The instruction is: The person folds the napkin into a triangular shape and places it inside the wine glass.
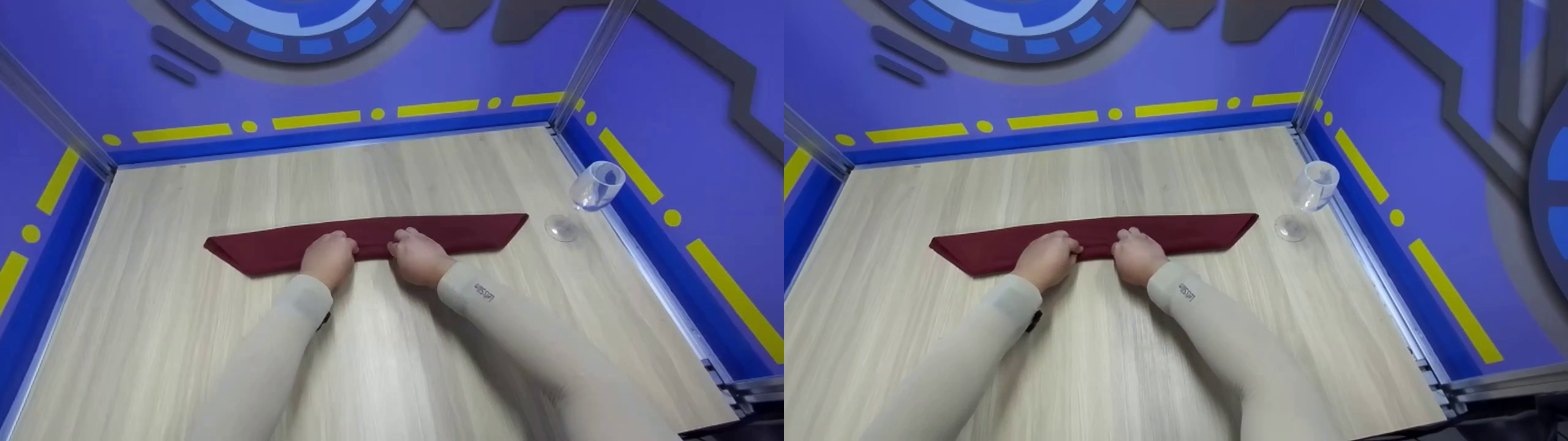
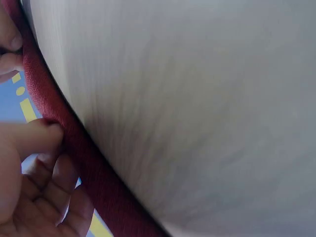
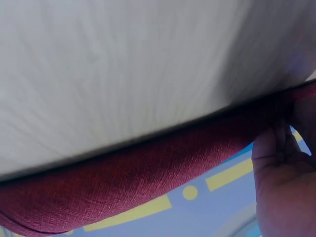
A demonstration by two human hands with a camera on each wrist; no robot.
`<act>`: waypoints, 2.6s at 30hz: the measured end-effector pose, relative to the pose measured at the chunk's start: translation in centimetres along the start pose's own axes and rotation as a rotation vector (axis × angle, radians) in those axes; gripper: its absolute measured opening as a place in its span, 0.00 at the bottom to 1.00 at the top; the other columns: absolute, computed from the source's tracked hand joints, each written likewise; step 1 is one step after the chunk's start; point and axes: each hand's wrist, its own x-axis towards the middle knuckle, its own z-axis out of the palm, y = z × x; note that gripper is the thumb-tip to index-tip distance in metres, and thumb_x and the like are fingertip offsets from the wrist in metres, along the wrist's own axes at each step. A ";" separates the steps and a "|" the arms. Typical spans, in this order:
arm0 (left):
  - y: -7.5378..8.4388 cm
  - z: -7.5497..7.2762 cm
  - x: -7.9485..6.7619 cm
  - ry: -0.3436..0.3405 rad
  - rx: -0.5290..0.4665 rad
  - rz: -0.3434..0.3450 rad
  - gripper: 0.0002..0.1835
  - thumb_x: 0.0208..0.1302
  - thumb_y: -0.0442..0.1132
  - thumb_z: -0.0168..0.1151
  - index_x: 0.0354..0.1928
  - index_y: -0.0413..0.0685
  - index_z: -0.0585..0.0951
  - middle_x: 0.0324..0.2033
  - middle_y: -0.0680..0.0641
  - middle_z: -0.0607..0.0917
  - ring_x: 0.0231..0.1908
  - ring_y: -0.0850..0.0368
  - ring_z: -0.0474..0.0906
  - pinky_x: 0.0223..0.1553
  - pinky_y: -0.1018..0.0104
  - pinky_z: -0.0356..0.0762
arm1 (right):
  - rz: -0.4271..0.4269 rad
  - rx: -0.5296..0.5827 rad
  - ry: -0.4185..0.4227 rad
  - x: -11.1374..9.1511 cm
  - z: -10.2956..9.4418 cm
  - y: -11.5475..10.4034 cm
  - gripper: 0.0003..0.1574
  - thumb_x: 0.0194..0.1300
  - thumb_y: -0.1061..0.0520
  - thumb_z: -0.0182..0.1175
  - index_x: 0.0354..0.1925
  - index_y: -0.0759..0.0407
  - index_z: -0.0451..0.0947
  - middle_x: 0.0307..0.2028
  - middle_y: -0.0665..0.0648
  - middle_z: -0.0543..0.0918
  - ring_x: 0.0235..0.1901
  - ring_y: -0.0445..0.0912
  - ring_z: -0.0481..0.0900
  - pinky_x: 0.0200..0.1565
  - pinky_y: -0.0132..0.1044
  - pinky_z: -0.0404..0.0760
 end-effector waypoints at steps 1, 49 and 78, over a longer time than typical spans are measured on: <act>0.0 -0.1 -0.1 -0.010 0.005 0.009 0.11 0.59 0.37 0.59 0.41 0.55 0.86 0.36 0.51 0.80 0.42 0.52 0.78 0.45 0.58 0.77 | -0.013 -0.013 0.005 -0.1 0.0 0.1 0.19 0.62 0.57 0.53 0.49 0.59 0.80 0.36 0.56 0.76 0.36 0.51 0.71 0.42 0.39 0.72; -0.2 0.2 0.2 0.047 -0.089 -0.082 0.10 0.60 0.32 0.54 0.29 0.54 0.82 0.33 0.53 0.79 0.38 0.53 0.76 0.40 0.57 0.73 | 0.116 0.171 0.038 0.6 0.2 0.8 0.25 0.57 0.65 0.50 0.49 0.46 0.82 0.41 0.54 0.77 0.44 0.51 0.73 0.47 0.42 0.74; 0.0 0.7 0.1 0.020 -0.004 -0.110 0.10 0.53 0.49 0.68 0.36 0.58 0.84 0.39 0.52 0.78 0.44 0.47 0.73 0.44 0.50 0.72 | -0.015 -0.025 0.074 0.6 0.2 0.3 0.17 0.62 0.54 0.56 0.47 0.58 0.82 0.38 0.54 0.78 0.35 0.50 0.74 0.43 0.39 0.72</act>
